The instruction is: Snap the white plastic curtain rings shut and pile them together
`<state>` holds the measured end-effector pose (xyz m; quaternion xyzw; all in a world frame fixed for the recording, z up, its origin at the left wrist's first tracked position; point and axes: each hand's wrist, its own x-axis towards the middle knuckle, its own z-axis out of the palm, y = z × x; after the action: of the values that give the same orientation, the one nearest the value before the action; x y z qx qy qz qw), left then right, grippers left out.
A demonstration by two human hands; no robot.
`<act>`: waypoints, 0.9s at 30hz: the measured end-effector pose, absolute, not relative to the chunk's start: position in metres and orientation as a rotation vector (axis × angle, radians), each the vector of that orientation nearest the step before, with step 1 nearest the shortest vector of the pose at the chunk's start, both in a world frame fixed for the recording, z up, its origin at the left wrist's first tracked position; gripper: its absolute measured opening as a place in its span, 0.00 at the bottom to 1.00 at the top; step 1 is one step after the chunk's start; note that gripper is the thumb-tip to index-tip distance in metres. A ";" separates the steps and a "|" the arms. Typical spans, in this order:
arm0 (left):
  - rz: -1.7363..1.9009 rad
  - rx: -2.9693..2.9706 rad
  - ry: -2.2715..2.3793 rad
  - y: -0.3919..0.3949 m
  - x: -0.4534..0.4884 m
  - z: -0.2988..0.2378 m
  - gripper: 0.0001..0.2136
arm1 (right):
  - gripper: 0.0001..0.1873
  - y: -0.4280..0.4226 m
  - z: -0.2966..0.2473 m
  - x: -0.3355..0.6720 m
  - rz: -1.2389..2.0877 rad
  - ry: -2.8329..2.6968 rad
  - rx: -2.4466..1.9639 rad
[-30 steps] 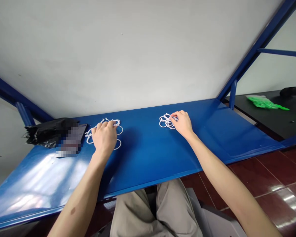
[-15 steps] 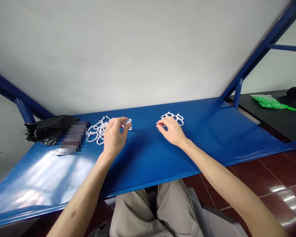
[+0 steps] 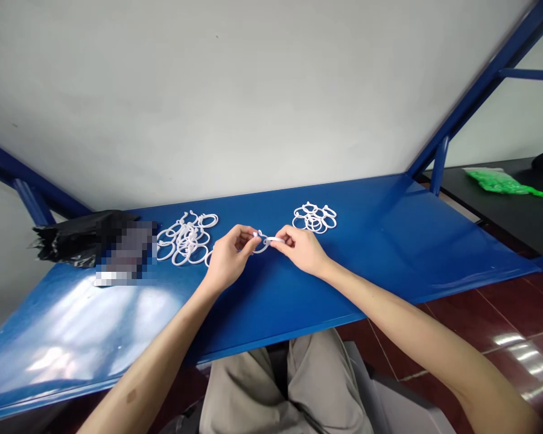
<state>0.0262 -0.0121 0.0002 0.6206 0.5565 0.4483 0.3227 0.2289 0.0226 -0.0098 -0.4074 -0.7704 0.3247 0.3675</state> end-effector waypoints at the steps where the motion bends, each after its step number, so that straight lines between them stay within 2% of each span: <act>1: 1.159 1.642 1.508 -0.011 0.025 0.000 0.16 | 0.11 0.024 -0.009 0.230 0.907 -1.920 -1.044; 6: 1.054 1.752 1.723 -0.008 0.019 -0.001 0.14 | 0.14 0.025 -0.005 0.234 1.175 -1.740 -0.932; 12: 0.861 2.184 2.044 -0.006 0.006 -0.002 0.16 | 0.17 0.033 -0.005 0.240 1.117 -1.692 -0.975; 16: 0.991 2.358 2.038 -0.010 0.012 0.002 0.17 | 0.15 0.034 -0.007 0.239 1.235 -1.644 -0.919; 20: 0.992 2.156 1.742 -0.016 0.030 0.006 0.15 | 0.21 0.028 -0.011 0.232 1.341 -1.648 -0.809; 27: 1.054 1.506 1.555 -0.016 0.035 -0.001 0.18 | 0.20 0.021 -0.010 0.226 1.515 -1.585 -0.685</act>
<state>0.0346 -0.0159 -0.0009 0.5837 0.6029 0.4085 0.3590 0.2258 0.0206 -0.0105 -0.2719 -0.6294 0.6017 0.4096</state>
